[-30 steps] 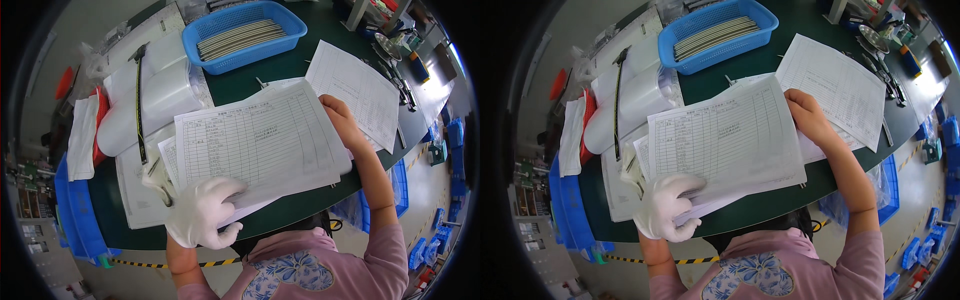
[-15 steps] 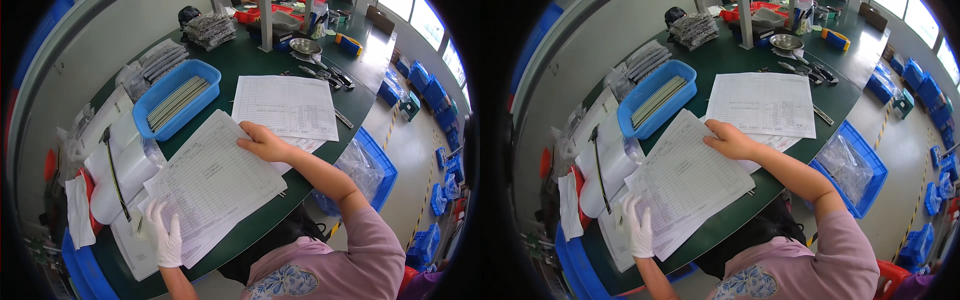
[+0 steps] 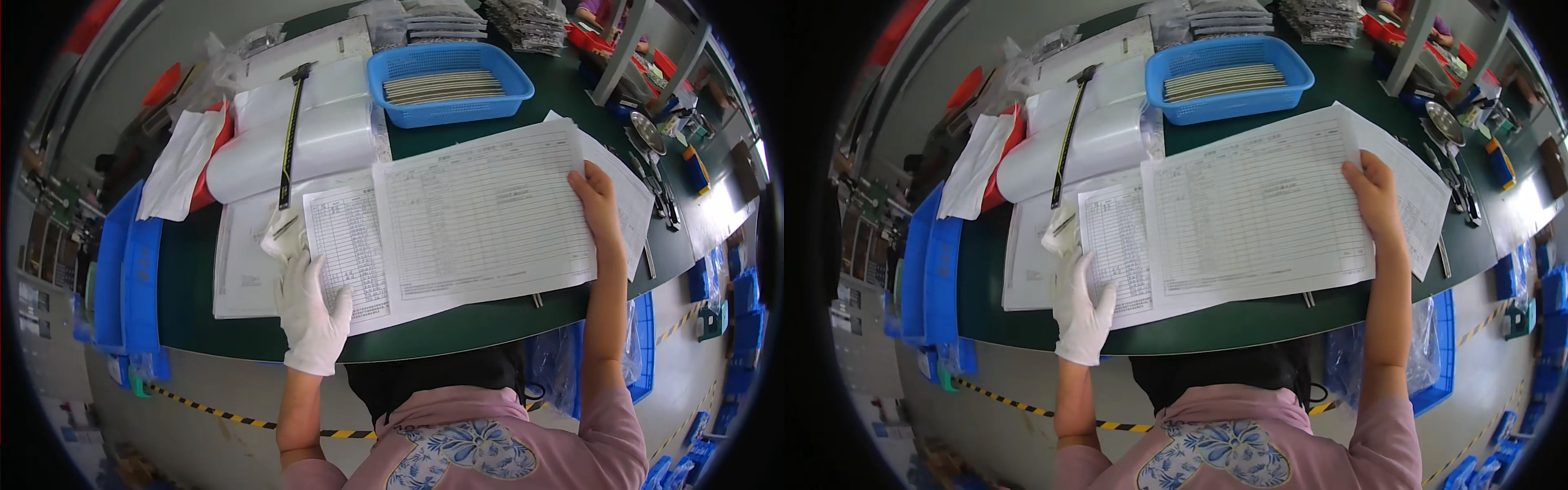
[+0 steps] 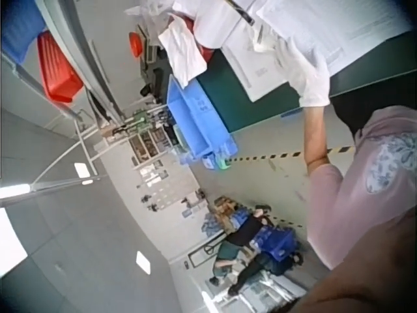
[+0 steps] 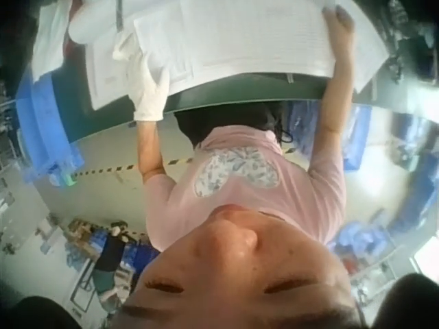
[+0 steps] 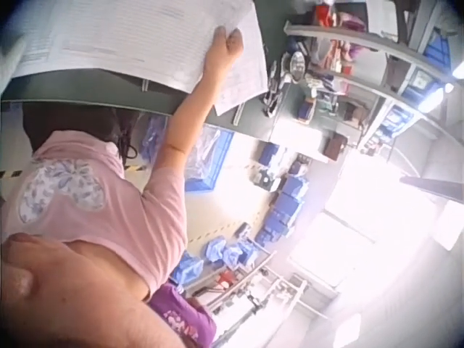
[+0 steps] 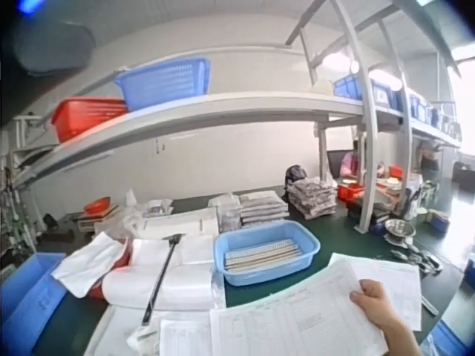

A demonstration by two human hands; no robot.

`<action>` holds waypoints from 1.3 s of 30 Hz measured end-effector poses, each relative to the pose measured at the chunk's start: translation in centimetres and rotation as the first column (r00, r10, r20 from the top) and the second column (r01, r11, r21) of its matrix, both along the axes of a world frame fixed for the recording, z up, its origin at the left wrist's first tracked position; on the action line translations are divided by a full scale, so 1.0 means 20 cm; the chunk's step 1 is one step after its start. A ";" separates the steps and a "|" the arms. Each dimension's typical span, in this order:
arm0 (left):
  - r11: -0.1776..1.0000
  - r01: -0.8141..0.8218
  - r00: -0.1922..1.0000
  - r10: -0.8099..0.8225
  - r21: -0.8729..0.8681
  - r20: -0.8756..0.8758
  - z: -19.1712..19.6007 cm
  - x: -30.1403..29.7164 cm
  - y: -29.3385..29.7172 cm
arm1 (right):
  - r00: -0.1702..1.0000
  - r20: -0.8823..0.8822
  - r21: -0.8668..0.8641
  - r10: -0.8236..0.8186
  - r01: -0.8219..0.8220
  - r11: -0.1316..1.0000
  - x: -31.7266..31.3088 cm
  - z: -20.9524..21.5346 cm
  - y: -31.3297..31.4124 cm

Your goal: Inspecting metal rod components in a tray and verifying them against a detailed multi-page inspection list.

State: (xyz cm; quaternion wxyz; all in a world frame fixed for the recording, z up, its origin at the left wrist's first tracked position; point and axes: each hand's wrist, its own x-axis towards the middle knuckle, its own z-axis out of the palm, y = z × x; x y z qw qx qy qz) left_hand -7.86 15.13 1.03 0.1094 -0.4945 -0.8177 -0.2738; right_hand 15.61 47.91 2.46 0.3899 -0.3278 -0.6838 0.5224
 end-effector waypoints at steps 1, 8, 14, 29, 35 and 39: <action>1.000 -0.012 1.000 0.013 0.020 -0.005 -0.01 0.01 0.01 | 0.994 -0.101 -0.043 0.032 -0.037 0.998 0.03 0.01 0.05; 0.999 -0.043 0.998 0.044 -0.013 0.053 -0.03 0.02 -0.01 | 0.891 -0.266 -0.220 -0.367 0.315 0.923 0.18 0.03 0.21; 0.996 -0.086 0.996 0.086 -0.001 -0.013 0.05 0.08 0.01 | 0.870 -0.309 -0.335 -0.385 0.279 0.900 0.31 -0.06 0.36; 0.837 0.478 0.878 -0.457 -0.266 0.141 0.19 0.01 0.09 | 0.770 -0.248 -0.246 -0.587 0.536 0.807 0.45 -0.04 0.26; 0.844 0.505 0.862 -0.488 -0.179 0.134 0.14 -0.02 0.09 | 0.702 -0.190 -0.154 -0.686 0.669 0.728 0.52 -0.08 0.27; 0.939 0.334 0.850 -0.264 -0.078 0.456 0.13 0.01 0.04 | 0.669 -0.031 -0.010 -0.743 0.743 0.670 0.51 -0.06 0.25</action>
